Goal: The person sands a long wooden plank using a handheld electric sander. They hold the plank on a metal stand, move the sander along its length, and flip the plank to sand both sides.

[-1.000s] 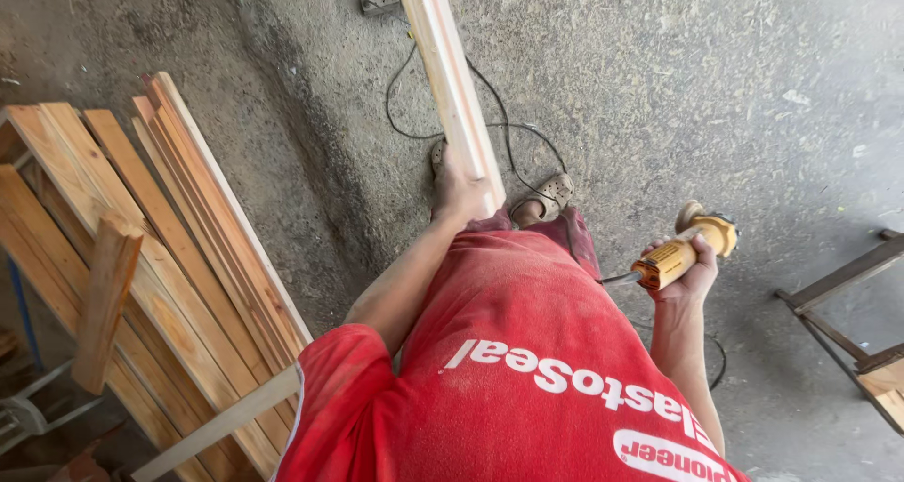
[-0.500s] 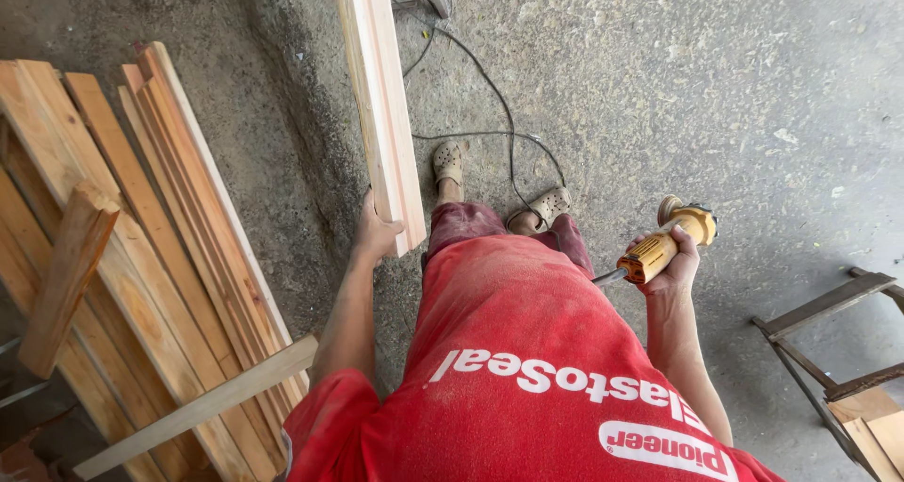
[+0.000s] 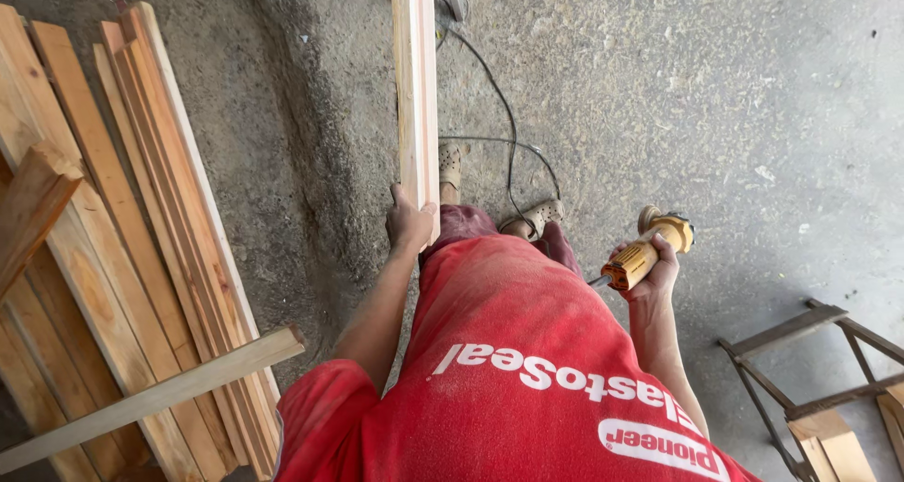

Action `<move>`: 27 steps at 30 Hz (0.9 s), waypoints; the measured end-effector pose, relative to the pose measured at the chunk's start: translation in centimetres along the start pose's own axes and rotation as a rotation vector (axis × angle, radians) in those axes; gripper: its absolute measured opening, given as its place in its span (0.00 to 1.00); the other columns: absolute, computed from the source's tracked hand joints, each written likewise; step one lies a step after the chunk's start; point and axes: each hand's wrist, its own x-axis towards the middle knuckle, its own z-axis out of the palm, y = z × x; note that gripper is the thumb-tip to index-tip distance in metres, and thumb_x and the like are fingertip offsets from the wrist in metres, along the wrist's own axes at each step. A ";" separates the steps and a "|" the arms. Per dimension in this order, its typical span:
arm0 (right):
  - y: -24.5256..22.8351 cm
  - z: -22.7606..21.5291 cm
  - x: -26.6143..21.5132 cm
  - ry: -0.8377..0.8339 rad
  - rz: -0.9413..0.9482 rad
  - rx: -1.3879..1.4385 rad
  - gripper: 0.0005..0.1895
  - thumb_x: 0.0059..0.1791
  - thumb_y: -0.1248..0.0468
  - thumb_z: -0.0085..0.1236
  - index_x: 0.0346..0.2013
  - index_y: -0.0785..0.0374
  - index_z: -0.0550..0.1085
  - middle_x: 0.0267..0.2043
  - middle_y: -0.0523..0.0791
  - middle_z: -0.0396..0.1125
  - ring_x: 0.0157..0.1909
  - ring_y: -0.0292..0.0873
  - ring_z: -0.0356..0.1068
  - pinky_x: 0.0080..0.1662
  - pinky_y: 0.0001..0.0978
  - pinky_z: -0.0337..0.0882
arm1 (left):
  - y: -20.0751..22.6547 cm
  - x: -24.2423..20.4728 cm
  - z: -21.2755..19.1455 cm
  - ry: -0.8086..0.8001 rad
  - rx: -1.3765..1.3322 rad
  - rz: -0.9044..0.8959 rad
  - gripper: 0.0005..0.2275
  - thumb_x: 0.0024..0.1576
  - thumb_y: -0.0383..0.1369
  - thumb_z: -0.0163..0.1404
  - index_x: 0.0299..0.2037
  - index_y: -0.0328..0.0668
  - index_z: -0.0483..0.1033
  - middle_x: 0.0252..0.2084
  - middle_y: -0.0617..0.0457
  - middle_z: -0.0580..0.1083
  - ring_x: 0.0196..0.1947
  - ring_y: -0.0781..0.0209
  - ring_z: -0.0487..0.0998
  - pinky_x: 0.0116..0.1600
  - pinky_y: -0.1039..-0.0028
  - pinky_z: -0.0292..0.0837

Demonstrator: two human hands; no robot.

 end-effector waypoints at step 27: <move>3.9 11.0 -0.4 0.019 -0.031 -0.061 0.21 0.50 0.52 0.53 0.47 0.67 0.68 0.35 0.51 0.69 0.36 0.50 0.72 0.40 0.44 0.76 | -11.3 12.1 -8.8 0.005 0.112 0.066 0.28 0.55 0.40 0.62 0.61 0.37 0.63 0.45 0.31 0.78 0.42 0.40 0.83 0.41 0.56 0.83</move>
